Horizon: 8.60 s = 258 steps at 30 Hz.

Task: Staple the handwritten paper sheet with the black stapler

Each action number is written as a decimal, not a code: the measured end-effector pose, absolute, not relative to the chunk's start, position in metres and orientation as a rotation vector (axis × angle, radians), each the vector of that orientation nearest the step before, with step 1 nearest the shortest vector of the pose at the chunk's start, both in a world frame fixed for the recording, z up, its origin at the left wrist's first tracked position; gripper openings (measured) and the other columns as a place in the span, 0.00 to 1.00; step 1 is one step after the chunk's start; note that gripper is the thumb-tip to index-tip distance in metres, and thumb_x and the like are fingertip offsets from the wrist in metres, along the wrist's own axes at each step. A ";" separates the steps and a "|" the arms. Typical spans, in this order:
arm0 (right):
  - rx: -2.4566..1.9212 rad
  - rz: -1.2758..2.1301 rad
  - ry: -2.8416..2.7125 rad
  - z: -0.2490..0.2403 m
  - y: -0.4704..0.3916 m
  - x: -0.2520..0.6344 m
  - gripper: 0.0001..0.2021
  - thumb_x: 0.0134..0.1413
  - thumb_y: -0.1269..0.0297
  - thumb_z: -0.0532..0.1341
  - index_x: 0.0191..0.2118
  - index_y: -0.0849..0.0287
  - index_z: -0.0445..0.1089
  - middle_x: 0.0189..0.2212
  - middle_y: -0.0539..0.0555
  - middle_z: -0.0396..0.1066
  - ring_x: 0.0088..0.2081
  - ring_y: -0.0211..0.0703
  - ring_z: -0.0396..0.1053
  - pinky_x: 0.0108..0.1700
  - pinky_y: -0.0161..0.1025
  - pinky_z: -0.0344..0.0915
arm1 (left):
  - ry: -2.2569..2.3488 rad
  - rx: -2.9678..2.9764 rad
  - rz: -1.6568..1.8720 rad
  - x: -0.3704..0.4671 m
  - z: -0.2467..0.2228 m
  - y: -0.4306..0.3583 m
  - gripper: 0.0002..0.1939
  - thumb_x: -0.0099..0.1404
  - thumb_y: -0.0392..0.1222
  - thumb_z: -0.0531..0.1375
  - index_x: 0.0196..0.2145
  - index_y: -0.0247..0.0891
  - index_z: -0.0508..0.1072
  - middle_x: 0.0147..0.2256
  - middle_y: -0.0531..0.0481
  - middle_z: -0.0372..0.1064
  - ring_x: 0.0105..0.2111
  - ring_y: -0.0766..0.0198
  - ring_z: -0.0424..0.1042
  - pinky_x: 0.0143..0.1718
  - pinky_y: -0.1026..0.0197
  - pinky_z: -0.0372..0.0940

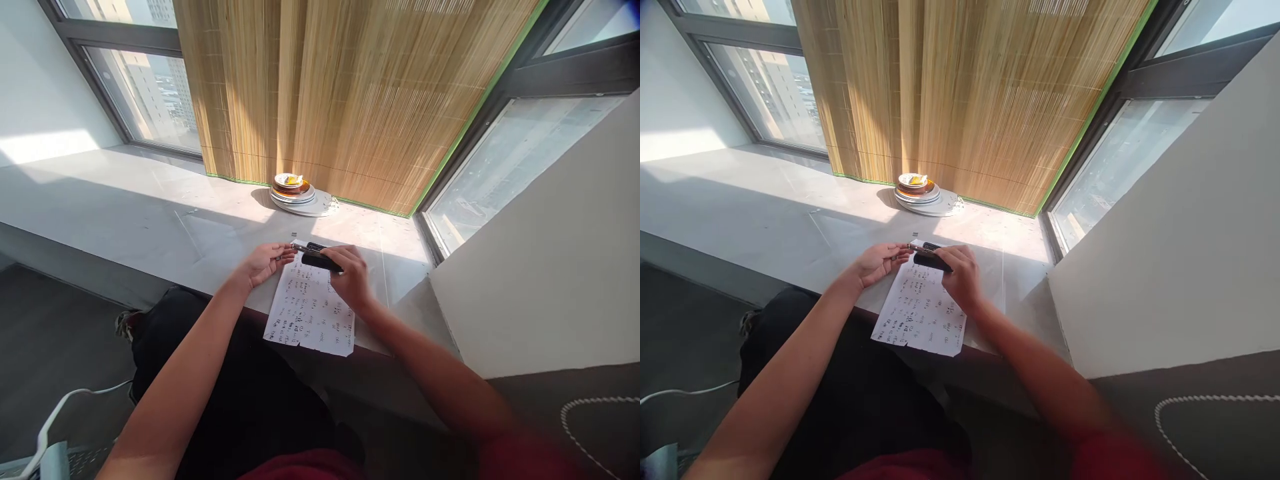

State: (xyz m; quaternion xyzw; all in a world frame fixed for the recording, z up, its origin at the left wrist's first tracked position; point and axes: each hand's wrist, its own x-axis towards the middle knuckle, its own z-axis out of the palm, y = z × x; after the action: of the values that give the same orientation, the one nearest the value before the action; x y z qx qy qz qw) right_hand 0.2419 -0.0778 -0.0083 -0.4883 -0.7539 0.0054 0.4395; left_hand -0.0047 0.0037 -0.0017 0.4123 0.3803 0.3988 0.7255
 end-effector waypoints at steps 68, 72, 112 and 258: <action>-1.068 0.413 -2.035 -0.023 -0.046 0.251 0.19 0.68 0.55 0.65 0.61 0.52 0.75 0.54 0.59 0.79 0.56 0.56 0.76 0.60 0.55 0.71 | 0.976 1.227 1.159 -0.022 -0.012 0.035 0.21 0.49 0.48 0.80 0.38 0.34 0.86 0.41 0.40 0.84 0.48 0.51 0.82 0.62 0.47 0.72; -1.098 0.416 -2.041 -0.023 -0.045 0.253 0.17 0.69 0.56 0.65 0.59 0.53 0.76 0.53 0.59 0.80 0.53 0.55 0.77 0.58 0.53 0.71 | 0.974 1.594 1.086 -0.017 -0.008 0.027 0.25 0.51 0.53 0.79 0.43 0.36 0.86 0.41 0.40 0.84 0.45 0.48 0.83 0.58 0.44 0.74; -1.008 0.588 -1.798 0.006 -0.063 0.269 0.21 0.59 0.50 0.72 0.55 0.52 0.80 0.47 0.55 0.82 0.47 0.53 0.79 0.53 0.50 0.74 | 0.701 2.285 0.914 0.009 0.011 -0.007 0.16 0.71 0.48 0.64 0.53 0.41 0.75 0.53 0.41 0.77 0.54 0.51 0.76 0.58 0.49 0.69; -0.965 1.353 -2.013 0.011 -0.052 0.309 0.30 0.59 0.46 0.72 0.65 0.50 0.75 0.61 0.58 0.77 0.58 0.55 0.75 0.57 0.53 0.75 | 1.172 1.896 0.912 -0.011 -0.034 0.032 0.23 0.61 0.33 0.54 0.48 0.39 0.83 0.53 0.44 0.81 0.57 0.50 0.77 0.65 0.46 0.66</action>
State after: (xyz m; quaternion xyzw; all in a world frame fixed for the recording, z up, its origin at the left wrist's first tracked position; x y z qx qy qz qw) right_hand 0.3087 -0.0521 0.0111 -0.3566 -0.7441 0.5001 0.2626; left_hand -0.0112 0.0319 -0.0345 0.7348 0.4545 0.3535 0.3585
